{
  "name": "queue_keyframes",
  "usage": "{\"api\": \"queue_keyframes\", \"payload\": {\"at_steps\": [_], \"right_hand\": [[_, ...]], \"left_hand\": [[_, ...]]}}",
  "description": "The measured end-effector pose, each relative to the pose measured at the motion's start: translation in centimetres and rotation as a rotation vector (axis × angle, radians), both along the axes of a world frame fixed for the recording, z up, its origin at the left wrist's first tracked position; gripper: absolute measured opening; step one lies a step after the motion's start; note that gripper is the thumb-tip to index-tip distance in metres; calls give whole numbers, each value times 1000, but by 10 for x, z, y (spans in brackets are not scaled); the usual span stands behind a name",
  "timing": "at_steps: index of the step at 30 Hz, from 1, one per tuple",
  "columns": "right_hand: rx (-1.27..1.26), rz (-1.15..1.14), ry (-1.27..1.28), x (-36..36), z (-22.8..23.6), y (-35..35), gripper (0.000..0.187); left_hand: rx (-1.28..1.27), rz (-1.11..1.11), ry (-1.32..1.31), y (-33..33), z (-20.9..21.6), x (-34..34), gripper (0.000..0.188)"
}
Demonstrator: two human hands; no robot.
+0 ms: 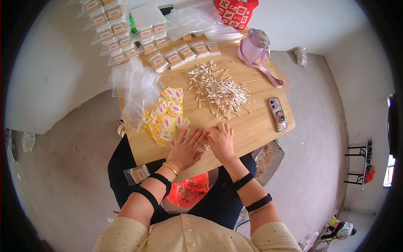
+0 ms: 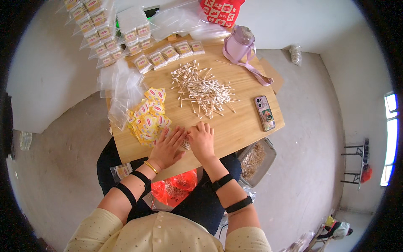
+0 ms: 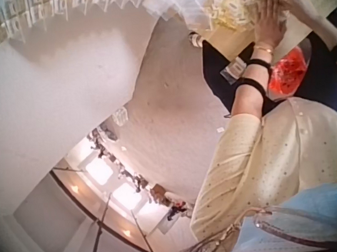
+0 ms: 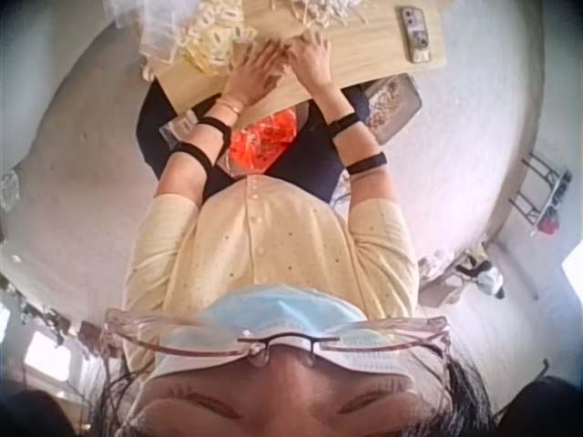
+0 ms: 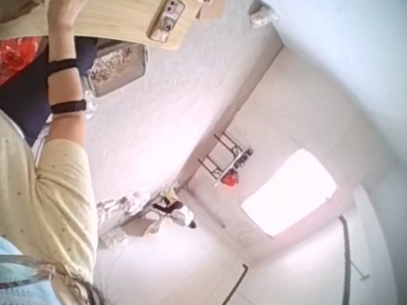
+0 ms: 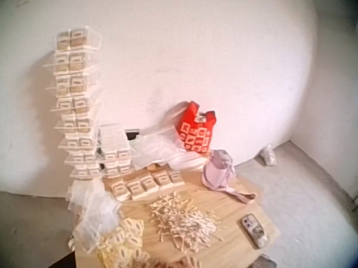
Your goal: Packaging bunches of cotton swabs into small clear plastic bags.
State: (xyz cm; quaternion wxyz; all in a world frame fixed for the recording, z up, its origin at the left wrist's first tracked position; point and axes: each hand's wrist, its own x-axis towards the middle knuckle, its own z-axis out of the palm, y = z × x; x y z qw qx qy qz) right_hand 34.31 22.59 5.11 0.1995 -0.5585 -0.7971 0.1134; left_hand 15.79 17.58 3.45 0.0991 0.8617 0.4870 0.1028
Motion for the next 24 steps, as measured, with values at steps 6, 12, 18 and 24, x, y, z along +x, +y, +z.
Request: {"api": "queue_keyframes", "payload": {"at_steps": [6, 12, 18, 24], "right_hand": [[-83, -161, 155, 39, -4, 10, 23], [197, -118, 80, 39, -1, 49, 20], [81, 27, -15, 15, 11, 43, 7], [-1, -54, 297, 10, -4, 16, 12]], "left_hand": [[-11, 4, 5, 0, -2, 0, 77], [-26, -1, -5, 1, 0, 1, 76], [-7, 3, 28, 0, 2, -1, 78], [-2, 10, -1, -1, 2, 0, 80]]}}
